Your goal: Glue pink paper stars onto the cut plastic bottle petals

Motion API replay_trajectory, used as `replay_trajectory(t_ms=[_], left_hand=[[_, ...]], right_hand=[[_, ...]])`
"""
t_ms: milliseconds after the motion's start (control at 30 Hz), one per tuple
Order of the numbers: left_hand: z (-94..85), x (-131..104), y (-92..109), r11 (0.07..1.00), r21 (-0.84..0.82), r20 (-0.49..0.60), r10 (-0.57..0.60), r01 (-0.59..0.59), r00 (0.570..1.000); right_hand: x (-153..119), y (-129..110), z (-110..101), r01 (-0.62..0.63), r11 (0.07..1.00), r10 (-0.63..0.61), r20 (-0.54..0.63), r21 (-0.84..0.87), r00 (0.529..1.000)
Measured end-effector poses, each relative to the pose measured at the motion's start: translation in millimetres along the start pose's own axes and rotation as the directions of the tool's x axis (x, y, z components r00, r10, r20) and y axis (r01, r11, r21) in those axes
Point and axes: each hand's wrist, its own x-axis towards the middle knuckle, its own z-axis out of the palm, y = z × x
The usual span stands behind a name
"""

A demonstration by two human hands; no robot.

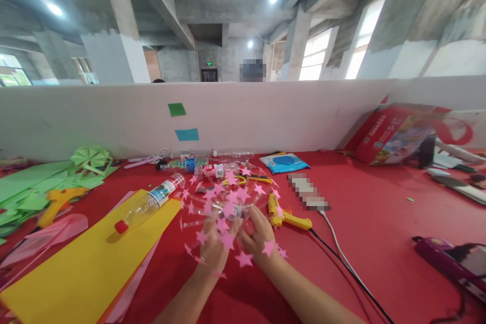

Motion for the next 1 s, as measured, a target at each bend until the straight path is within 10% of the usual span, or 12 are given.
replay_trajectory(t_ms=[367,467,733,1000], left_hand=[[9.5,9,8,0.984,-0.055,-0.018,-0.169,0.168,0.985],[4.2,16,13,0.969,-0.082,-0.049,-0.236,0.231,0.971],[-3.9,23,18,0.951,-0.093,-0.063,-0.302,0.296,0.951],[-1.2,19,20,0.947,-0.069,-0.004,-0.316,0.315,0.949]], right_hand=[[5,-5,-5,-0.044,0.976,0.069,0.112,-0.213,0.991],[21,-5,-24,-0.017,0.824,0.246,0.331,-0.567,0.911],[26,31,-90,-0.002,0.523,0.558,0.341,-0.852,0.757],[7,53,-84,-0.088,0.524,0.596,0.291,-0.847,0.749]])
